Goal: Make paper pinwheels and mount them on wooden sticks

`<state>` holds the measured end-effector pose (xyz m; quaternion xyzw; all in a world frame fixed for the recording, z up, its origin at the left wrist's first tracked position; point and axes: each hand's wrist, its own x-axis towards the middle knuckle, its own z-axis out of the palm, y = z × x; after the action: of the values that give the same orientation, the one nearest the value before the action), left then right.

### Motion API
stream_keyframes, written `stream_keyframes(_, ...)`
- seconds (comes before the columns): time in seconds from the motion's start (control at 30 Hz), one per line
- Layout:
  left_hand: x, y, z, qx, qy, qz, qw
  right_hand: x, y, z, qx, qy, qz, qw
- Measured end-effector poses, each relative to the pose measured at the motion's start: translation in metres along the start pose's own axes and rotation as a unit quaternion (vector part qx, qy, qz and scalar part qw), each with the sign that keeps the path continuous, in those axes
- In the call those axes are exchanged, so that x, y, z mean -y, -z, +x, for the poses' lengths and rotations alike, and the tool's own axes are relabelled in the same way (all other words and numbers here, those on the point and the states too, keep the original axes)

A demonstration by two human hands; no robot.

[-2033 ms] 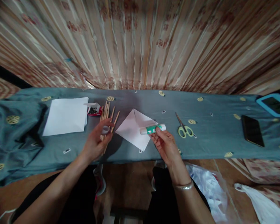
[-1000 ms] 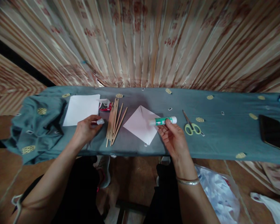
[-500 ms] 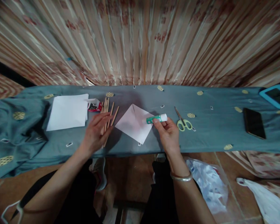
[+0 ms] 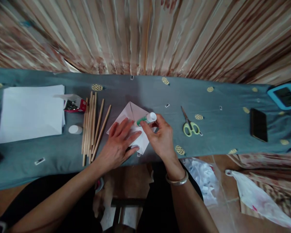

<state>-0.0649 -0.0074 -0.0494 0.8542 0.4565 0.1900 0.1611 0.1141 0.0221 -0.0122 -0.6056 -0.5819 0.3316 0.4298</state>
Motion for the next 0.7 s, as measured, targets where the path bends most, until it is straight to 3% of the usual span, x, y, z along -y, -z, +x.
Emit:
stream_keyframes(0.47, -0.003, 0.001, 0.001, 0.014, 0.011, -0.007, 1.0, 0.013, -0.011, -0.002, 0.025, 0.022, -0.183, 0.983)
stream_keyframes(0.57, -0.004, 0.002, 0.002, 0.016, 0.016, 0.0, 1.0, 0.009, -0.013, -0.001, 0.026, -0.007, -0.153, 0.988)
stream_keyframes(0.7, -0.006, 0.002, 0.002, 0.011, 0.015, 0.013, 1.0, 0.0, -0.011, 0.004, -0.015, -0.063, 0.026, 0.998)
